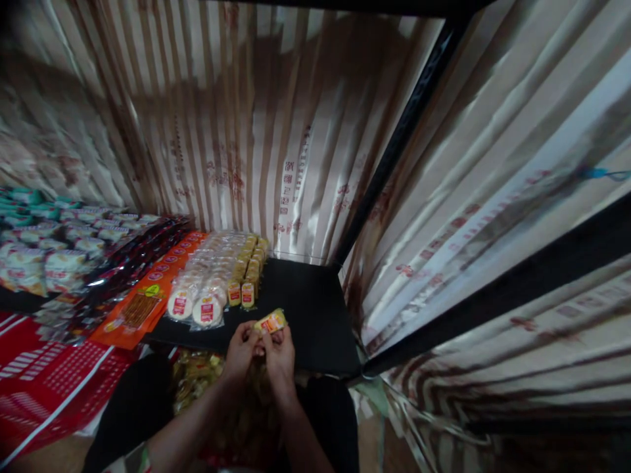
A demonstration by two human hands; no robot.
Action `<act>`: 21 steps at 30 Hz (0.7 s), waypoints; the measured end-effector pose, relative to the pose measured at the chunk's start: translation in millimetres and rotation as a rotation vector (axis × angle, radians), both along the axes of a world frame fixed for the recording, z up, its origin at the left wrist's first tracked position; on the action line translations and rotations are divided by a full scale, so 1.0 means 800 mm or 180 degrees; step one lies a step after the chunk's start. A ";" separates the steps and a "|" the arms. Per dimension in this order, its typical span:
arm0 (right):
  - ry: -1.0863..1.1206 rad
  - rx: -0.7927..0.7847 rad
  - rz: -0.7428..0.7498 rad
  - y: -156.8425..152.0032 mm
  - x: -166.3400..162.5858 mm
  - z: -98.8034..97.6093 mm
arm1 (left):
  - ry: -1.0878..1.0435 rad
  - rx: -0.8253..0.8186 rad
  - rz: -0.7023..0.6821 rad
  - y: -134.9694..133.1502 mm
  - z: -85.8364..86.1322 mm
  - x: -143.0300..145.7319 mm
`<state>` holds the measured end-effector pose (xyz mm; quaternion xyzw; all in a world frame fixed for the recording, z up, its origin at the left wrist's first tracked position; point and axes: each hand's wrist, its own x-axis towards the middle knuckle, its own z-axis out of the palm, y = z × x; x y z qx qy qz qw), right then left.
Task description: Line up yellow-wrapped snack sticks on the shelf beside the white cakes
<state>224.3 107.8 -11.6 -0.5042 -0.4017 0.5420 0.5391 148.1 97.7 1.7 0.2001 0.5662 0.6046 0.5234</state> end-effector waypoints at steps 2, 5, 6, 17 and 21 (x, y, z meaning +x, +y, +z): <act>-0.0347 0.0103 -0.0019 0.028 0.008 -0.002 | 0.0529 -0.0066 0.0024 0.019 0.002 0.007; -0.1150 0.0202 0.0013 0.081 0.023 -0.004 | 0.1565 0.0186 0.0207 0.040 0.004 0.020; -0.1420 0.0219 0.0037 0.100 0.027 -0.004 | 0.1812 0.0351 0.0244 0.047 0.004 0.025; -0.2459 0.0664 0.0027 0.263 0.001 -0.003 | 0.1272 0.0152 -0.0403 0.185 0.009 0.036; -0.2206 0.0554 0.0011 0.293 -0.009 -0.008 | 0.0987 -0.0047 -0.0286 0.226 0.018 0.033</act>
